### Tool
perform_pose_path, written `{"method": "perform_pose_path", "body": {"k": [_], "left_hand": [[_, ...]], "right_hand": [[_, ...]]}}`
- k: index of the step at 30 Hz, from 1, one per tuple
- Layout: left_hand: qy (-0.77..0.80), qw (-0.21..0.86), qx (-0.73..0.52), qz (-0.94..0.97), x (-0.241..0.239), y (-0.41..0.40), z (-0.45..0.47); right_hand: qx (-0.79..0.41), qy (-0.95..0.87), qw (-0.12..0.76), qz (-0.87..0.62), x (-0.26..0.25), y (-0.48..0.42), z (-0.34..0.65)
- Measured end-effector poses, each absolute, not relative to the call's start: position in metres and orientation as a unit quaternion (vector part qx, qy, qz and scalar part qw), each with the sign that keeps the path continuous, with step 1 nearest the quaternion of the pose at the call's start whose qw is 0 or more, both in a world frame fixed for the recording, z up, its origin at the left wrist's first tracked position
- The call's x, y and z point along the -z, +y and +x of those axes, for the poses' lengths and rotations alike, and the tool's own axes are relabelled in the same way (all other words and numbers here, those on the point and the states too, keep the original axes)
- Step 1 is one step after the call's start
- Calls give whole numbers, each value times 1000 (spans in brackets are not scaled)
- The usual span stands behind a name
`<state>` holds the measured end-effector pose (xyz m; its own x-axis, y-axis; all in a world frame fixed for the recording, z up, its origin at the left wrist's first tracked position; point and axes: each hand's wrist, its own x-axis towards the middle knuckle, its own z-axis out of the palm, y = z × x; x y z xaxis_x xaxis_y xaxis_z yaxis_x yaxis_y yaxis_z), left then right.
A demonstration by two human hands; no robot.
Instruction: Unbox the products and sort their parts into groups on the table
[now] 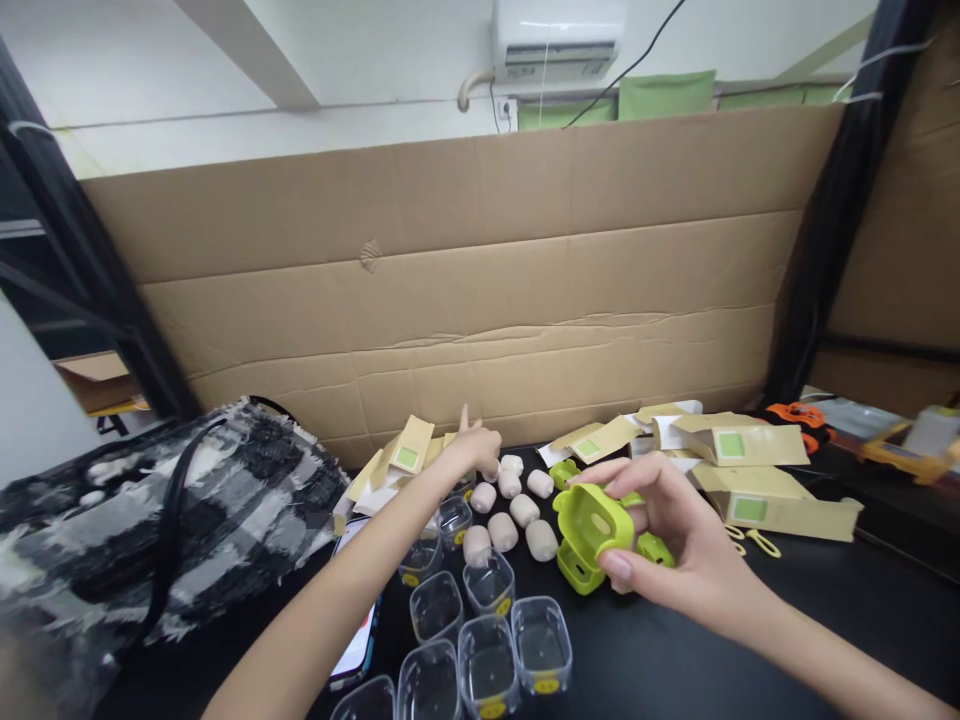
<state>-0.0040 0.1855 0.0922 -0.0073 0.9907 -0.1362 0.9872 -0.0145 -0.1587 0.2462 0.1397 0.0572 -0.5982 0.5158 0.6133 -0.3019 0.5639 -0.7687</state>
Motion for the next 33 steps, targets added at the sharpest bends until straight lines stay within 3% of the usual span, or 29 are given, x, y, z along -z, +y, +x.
{"method": "perform_pose_path", "body": {"k": [5, 12, 15, 17, 19, 23, 29, 33], "left_hand": [[-716, -2, -56, -695, -88, 176, -6], [-717, 12, 185, -672, -97, 114, 30], [-671, -112, 247, -691, -90, 68, 53], [-584, -338, 398, -622, -82, 44, 64], [-537, -440, 490, -526, -75, 28, 71], [-498, -484, 576, -431, -64, 17, 71], [-492, -490, 585, -419, -58, 10, 66], [-515, -465, 579, -428, -59, 7, 64]], "right_hand": [[-460, -782, 418, -52, -59, 137, 246], [-369, -808, 446, -109, -54, 140, 236], [-341, -824, 443, -95, -45, 138, 230], [-315, -846, 423, -80, -39, 134, 228], [-298, -871, 387, -58, -38, 128, 228], [-395, -840, 367, -64, -40, 123, 226], [-608, -719, 314, -122, -35, 121, 220], [-645, -685, 323, -99, -34, 115, 220]]}}
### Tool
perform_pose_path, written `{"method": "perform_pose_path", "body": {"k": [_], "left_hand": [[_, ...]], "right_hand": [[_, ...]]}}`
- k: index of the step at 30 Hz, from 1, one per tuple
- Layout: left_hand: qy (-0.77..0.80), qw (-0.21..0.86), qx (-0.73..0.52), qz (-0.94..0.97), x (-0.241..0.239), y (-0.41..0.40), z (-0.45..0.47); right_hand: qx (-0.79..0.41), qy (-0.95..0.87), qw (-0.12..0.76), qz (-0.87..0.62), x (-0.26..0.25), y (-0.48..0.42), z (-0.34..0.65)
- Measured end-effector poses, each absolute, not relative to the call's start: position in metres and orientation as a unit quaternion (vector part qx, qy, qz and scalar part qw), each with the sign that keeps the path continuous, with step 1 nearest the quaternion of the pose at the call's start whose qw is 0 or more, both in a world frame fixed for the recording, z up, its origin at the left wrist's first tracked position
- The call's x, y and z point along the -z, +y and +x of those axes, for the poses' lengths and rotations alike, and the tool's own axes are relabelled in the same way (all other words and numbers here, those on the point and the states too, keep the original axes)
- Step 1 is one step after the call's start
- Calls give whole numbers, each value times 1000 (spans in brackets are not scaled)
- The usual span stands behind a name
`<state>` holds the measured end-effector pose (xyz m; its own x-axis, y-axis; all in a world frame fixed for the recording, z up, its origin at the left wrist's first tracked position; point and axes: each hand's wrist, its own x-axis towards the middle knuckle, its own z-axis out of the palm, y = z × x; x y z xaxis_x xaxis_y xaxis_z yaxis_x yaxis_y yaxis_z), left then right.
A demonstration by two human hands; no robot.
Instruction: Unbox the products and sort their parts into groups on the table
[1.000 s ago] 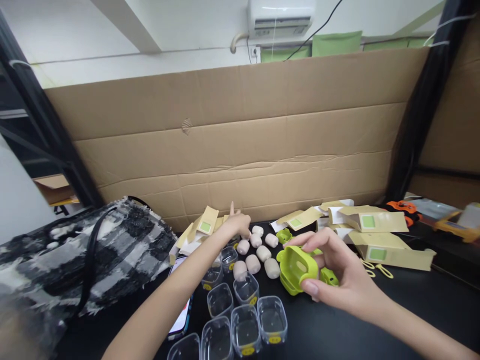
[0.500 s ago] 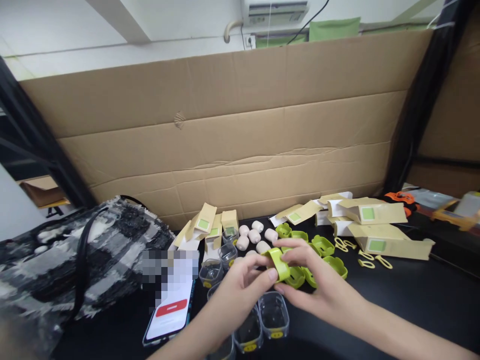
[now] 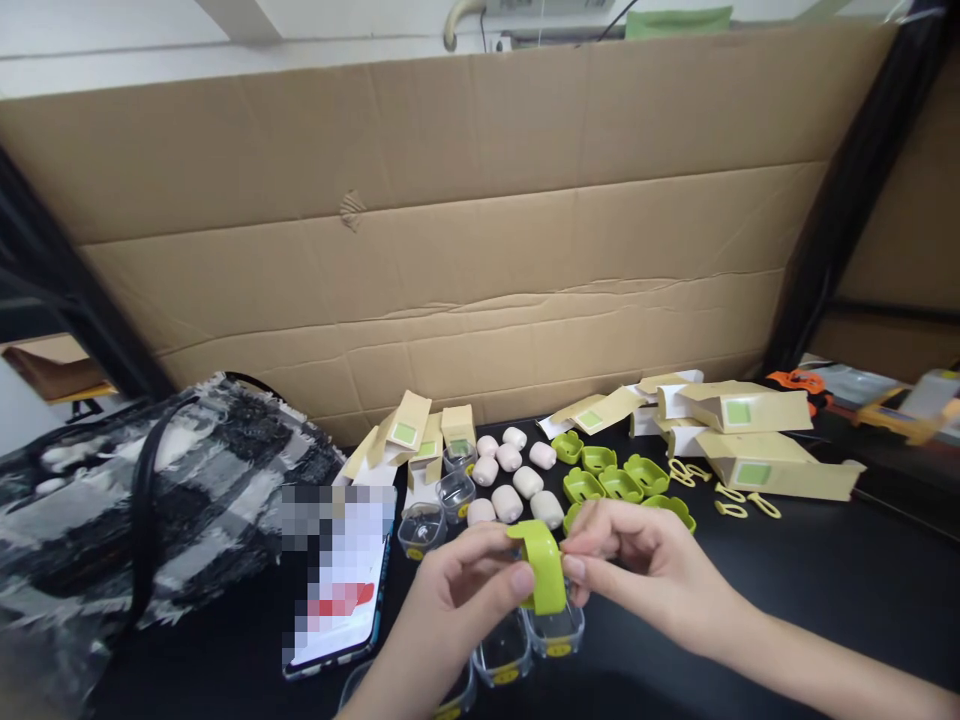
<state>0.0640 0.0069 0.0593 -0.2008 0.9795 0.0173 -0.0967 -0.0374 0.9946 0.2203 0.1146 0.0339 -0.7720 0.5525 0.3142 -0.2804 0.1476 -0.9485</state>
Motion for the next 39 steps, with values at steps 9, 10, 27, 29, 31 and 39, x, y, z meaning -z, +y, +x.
{"method": "perform_pose_path", "body": {"k": [9, 10, 27, 29, 31, 39], "left_hand": [[517, 466, -553, 457, -69, 6, 65], [507, 478, -558, 451, -71, 5, 65], [556, 379, -493, 552, -55, 7, 62], [564, 325, -505, 567, -61, 6, 58], [584, 280, -487, 587, -66, 4, 54], [631, 255, -392, 619, -69, 0, 55]], "right_hand": [[-519, -752, 397, -87, -38, 110, 223], [-504, -762, 399, -81, -39, 110, 223], [-95, -922, 374, -26, -53, 95, 235], [-132, -909, 386, -86, -53, 96, 245], [-146, -914, 344, -156, -48, 99, 259], [-88, -924, 288, -236, -5, 119, 281]]}}
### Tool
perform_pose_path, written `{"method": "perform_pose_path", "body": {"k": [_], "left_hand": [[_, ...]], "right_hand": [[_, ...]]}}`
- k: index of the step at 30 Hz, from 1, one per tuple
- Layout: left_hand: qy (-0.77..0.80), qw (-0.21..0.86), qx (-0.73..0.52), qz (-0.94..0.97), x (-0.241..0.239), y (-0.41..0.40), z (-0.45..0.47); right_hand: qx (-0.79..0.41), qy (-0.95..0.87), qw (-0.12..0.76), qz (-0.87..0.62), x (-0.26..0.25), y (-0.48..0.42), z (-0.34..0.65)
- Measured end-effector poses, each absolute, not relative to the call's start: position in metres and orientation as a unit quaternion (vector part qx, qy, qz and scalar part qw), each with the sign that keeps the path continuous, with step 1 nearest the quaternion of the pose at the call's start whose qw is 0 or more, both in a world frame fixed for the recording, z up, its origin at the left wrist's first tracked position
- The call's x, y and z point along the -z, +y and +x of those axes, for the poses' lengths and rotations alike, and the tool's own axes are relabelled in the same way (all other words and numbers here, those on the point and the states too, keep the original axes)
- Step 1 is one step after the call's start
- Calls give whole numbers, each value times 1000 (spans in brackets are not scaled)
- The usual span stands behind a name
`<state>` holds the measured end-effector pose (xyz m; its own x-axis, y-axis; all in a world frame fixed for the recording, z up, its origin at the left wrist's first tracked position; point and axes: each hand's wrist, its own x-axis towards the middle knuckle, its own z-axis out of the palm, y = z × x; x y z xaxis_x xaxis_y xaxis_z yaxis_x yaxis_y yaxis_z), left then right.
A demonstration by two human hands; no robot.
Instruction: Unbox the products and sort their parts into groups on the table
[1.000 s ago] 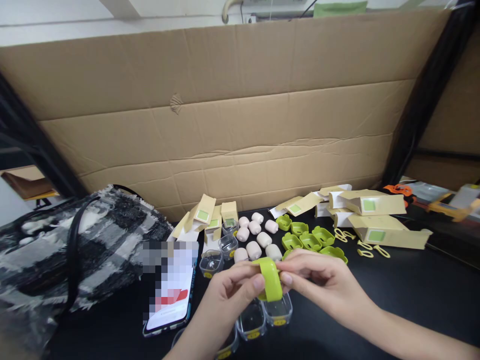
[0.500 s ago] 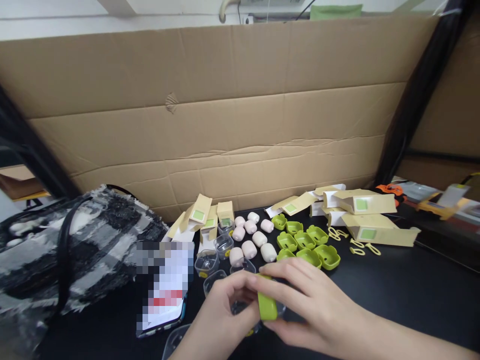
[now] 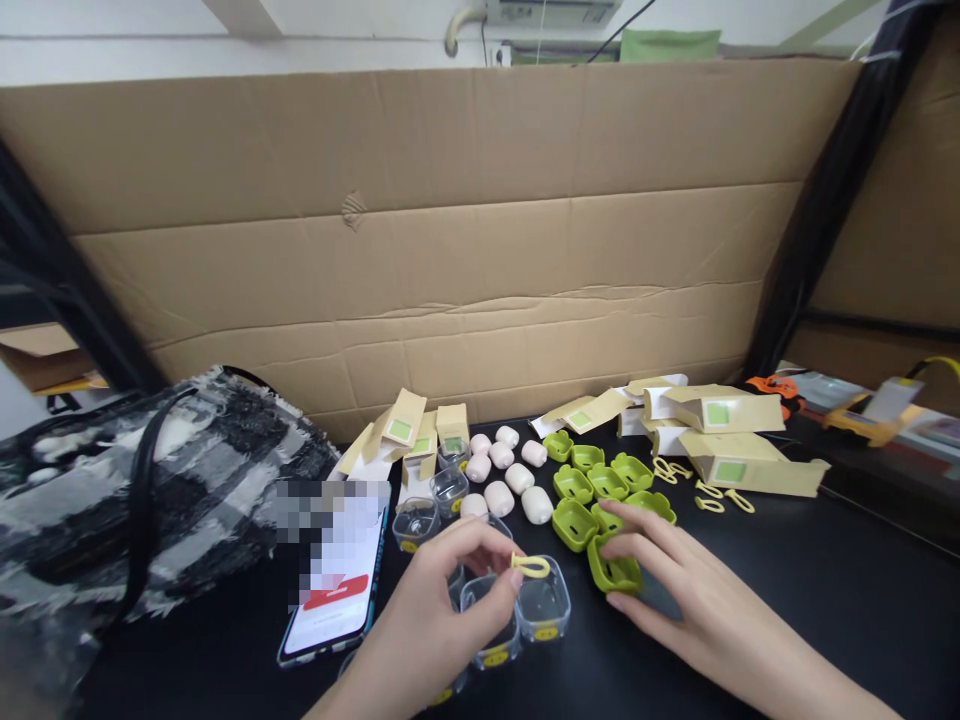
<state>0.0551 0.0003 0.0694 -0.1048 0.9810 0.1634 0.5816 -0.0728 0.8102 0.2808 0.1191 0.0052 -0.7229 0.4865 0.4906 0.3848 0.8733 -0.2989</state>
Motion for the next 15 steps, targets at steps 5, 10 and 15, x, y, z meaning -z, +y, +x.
{"method": "perform_pose_path", "body": {"k": [5, 10, 15], "left_hand": [[613, 246, -380, 648, -59, 1, 58], [596, 268, -358, 667, -55, -2, 64], [602, 263, -383, 649, -58, -5, 67]], "right_hand": [[-226, -900, 347, -138, -25, 99, 255], [-333, -871, 347, -99, -39, 90, 245], [-114, -872, 407, -247, -32, 155, 291]]}}
